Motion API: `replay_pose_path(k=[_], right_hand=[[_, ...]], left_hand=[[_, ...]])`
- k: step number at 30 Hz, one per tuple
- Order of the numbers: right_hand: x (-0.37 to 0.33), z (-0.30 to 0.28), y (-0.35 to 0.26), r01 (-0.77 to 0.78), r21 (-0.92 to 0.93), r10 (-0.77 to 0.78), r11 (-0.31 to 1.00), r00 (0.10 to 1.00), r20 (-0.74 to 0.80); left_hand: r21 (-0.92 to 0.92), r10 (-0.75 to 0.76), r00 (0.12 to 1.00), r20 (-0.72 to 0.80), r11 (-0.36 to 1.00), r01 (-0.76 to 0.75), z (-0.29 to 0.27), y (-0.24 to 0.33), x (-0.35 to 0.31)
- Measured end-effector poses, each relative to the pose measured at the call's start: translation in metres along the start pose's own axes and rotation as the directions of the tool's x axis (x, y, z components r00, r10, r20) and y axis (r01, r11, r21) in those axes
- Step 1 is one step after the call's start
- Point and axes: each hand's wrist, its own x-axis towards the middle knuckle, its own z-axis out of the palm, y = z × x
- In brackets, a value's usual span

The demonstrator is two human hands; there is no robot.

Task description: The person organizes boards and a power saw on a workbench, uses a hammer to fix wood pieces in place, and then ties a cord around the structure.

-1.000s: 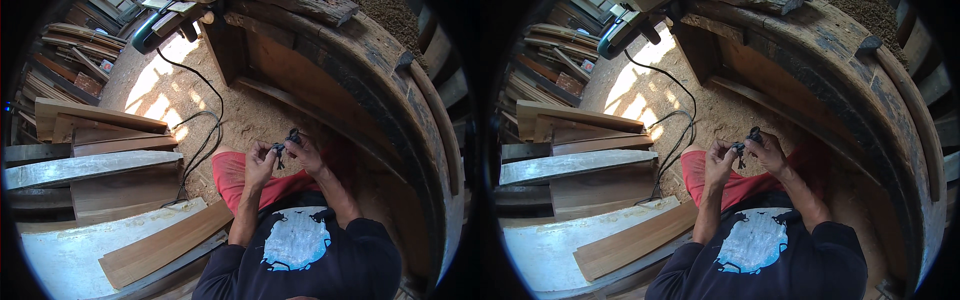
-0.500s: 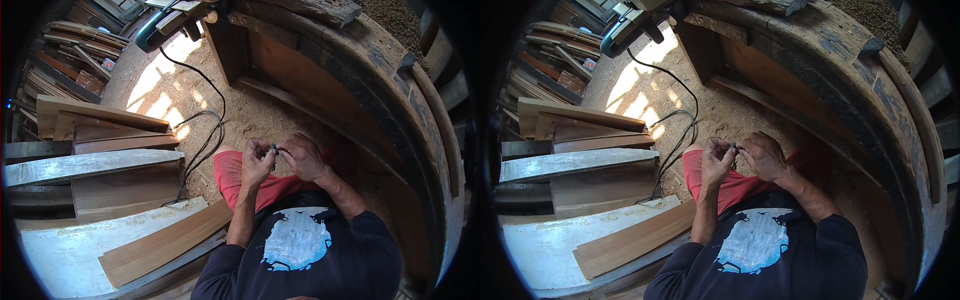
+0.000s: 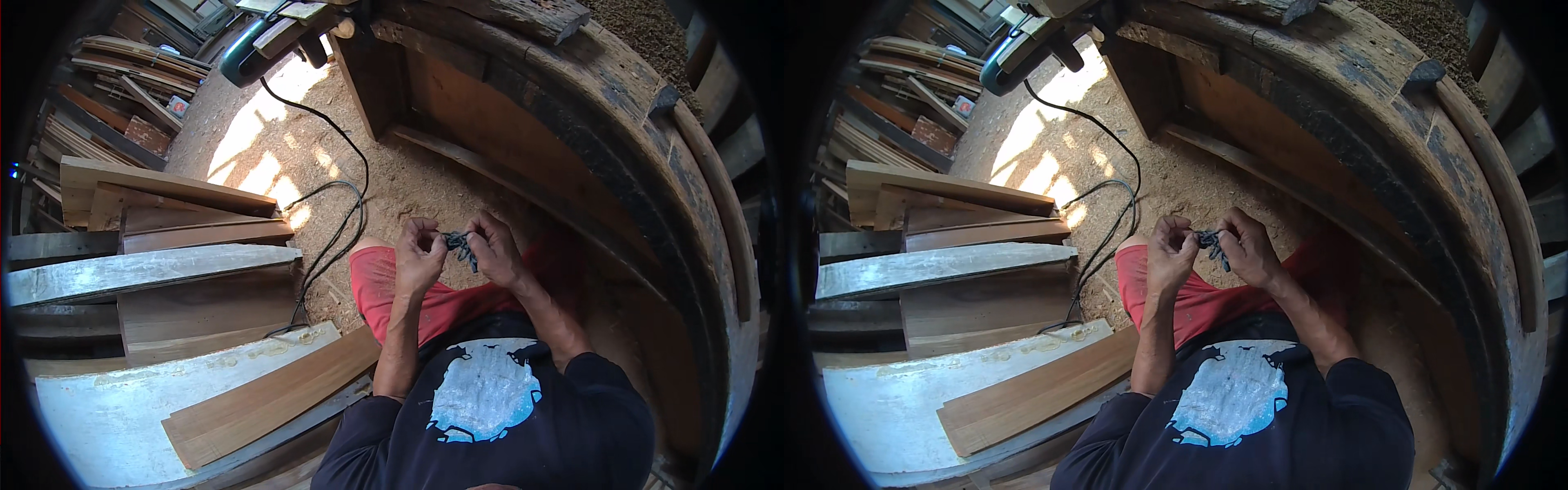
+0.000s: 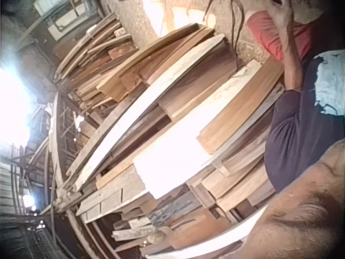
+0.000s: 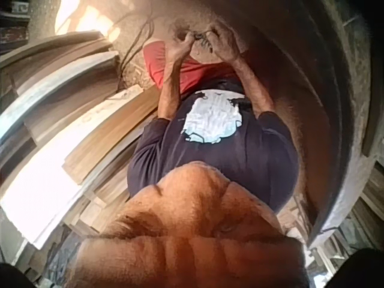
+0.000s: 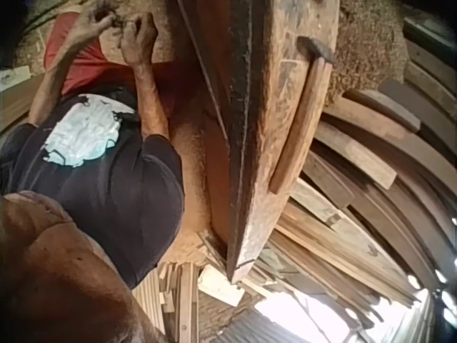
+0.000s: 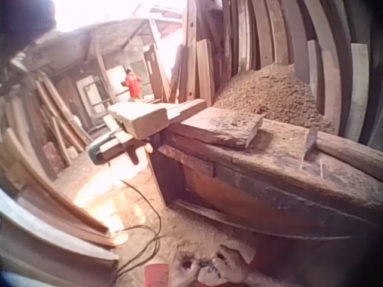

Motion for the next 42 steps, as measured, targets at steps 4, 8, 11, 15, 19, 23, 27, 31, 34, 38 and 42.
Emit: replay_pose_path(k=[4,8,11,15,19,23,27,31,34,38,42], right_hand=[[-0.001,-0.002,-0.023,0.353,-0.527,-0.29,0.773,0.936,0.201],[0.003,-0.005,-0.022,0.464,-0.604,-0.363,0.647,0.885,0.292],[0.001,-0.01,-0.024,0.3,-0.518,-0.271,0.801,0.953,0.133],[0.001,0.001,0.01,-0.017,0.415,0.001,0.91,0.999,0.038],[0.007,-0.002,0.019,-0.023,0.511,0.047,0.859,0.998,-0.034],[0.005,-0.012,0.01,-0.185,0.574,0.169,0.798,0.982,0.081],[0.005,-0.009,0.009,-0.165,0.544,0.124,0.823,0.986,0.111],[0.002,-0.009,0.008,-0.061,0.489,0.069,0.87,0.998,0.002],[-0.003,-0.012,-0.002,-0.135,0.6,0.126,0.789,0.99,0.057],[0.001,-0.019,-0.023,0.129,0.151,-0.103,0.98,0.981,-0.165],[-0.006,-0.02,-0.069,0.228,-0.44,-0.343,0.869,0.917,-0.202]], left_hand=[[0.088,0.032,0.999,0.018,0.996,-0.034,-0.002,-0.004,-0.003],[0.152,0.025,0.999,0.03,0.988,-0.03,0.0,-0.002,-0.004],[0.183,-0.029,0.999,0.035,0.983,0.022,-0.005,-0.002,0.001],[-0.037,-0.114,0.974,0.194,0.992,0.123,-0.01,-0.024,0.007],[-0.232,-0.061,0.998,0.009,0.971,0.062,0.002,-0.011,-0.003],[0.411,0.457,0.881,0.125,0.784,-0.465,0.004,0.011,-0.006],[-0.104,0.072,0.971,0.23,0.993,-0.049,0.007,-0.009,-0.011],[-0.487,-0.02,0.981,0.191,0.866,0.113,0.012,-0.016,-0.011],[-0.603,-0.085,0.979,0.188,0.776,0.183,0.016,-0.007,-0.014],[-0.27,-0.005,0.998,0.06,0.963,0.021,0.014,0.001,-0.013],[-0.325,-0.045,0.996,0.08,0.943,0.068,0.003,0.0,-0.012]])
